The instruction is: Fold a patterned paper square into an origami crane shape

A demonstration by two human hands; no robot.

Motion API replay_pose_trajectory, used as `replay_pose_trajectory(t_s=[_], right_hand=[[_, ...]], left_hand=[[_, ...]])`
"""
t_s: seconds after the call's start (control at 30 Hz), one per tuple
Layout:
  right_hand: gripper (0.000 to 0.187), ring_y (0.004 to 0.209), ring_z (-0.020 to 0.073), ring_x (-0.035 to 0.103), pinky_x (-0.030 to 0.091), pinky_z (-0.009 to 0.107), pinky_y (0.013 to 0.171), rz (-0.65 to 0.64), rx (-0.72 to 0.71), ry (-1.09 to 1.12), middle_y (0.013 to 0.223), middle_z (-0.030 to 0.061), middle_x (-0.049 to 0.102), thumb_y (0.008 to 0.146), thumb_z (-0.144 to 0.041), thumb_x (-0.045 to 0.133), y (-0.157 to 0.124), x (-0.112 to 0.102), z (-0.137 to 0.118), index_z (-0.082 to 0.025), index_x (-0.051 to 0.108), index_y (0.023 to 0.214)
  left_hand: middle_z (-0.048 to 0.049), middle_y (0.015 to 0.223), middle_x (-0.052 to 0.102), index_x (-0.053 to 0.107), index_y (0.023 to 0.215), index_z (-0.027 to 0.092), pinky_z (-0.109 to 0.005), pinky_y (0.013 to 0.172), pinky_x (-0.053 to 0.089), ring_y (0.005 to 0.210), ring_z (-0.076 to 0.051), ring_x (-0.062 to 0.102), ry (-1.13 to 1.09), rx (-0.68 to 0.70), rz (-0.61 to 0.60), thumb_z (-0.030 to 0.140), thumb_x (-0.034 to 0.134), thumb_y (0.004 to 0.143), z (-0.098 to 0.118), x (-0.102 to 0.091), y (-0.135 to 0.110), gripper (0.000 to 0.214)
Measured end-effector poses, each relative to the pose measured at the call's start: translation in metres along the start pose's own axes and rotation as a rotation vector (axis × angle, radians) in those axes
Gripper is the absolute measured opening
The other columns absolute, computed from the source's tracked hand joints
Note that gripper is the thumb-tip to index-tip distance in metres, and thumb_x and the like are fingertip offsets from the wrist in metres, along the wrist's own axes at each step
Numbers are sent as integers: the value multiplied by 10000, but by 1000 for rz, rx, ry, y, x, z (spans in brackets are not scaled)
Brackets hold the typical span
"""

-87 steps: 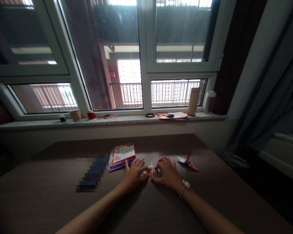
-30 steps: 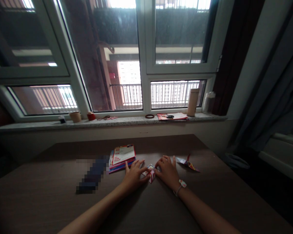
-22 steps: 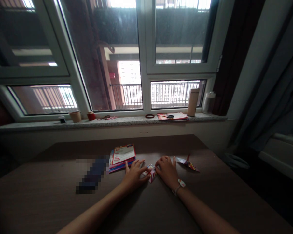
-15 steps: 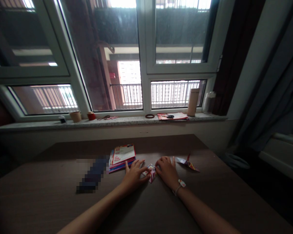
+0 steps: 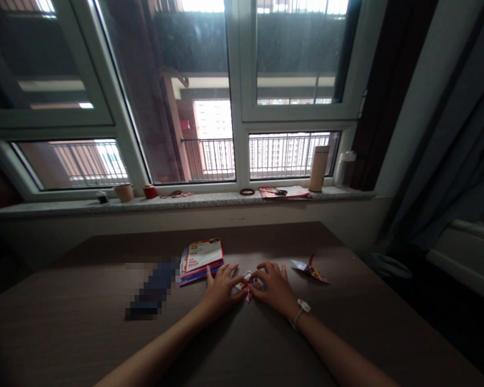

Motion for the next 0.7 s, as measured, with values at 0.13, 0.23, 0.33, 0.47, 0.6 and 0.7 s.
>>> replay_pose_trajectory(t_s=[0.13,0.23,0.33,0.47,0.6,0.7], right_hand=[[220,1221,269,445,113,615,1100,2,11,-11,1222,37,533,814,-438,617,-3,1,-1,-340,660,1006],[215,1229,268,436,122,604,1103,50,14,-67,1226,51,530,841,-438,586,-2,3,0,-316,661,1001],[190,1230,263,428,130,590,1106,92,8,-128,1214,50,540,850,-406,576,0,5,2,-305,672,979],[195,1276,283,375,106,602,1103,60,1,-143,1234,38,538,810,-412,616,1,3,3,-317,683,967],[279,1304,304,344,137,595,1098,3,18,-91,1272,51,517,759,-454,651,-1,-1,3,-315,674,999],[367,1312,307,341,162,571,1103,-36,21,-69,1299,64,499,739,-466,664,-2,-2,3,-316,654,1074]], left_hand=[[-15,1424,457,625,1125,433,-755,1018,-23,1347,-325,316,-8,5,19,543,558,849,0,0,0,304],[-13,1422,457,633,1119,419,-741,1030,-39,1350,-325,308,-13,-2,37,544,542,855,0,0,-1,306],[-20,1428,449,644,1104,408,-727,1040,-53,1356,-328,296,-13,-12,44,553,548,844,1,-1,-2,313],[-26,1425,452,640,1112,414,-725,1040,-60,1357,-327,297,-8,-15,48,574,528,846,1,-1,-2,330],[-21,1423,454,636,1109,427,-739,1029,-55,1352,-335,307,1,-5,59,580,534,839,-1,1,-2,327],[-18,1427,448,626,1126,435,-740,1029,-55,1354,-336,306,3,-2,56,570,524,849,-1,2,-2,324]])
Point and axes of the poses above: each hand's wrist, its own y-axis towards the middle knuckle, its own x-axis out of the palm, z = x × y, the point moved 1 cm from there along y, towards the middle knuckle
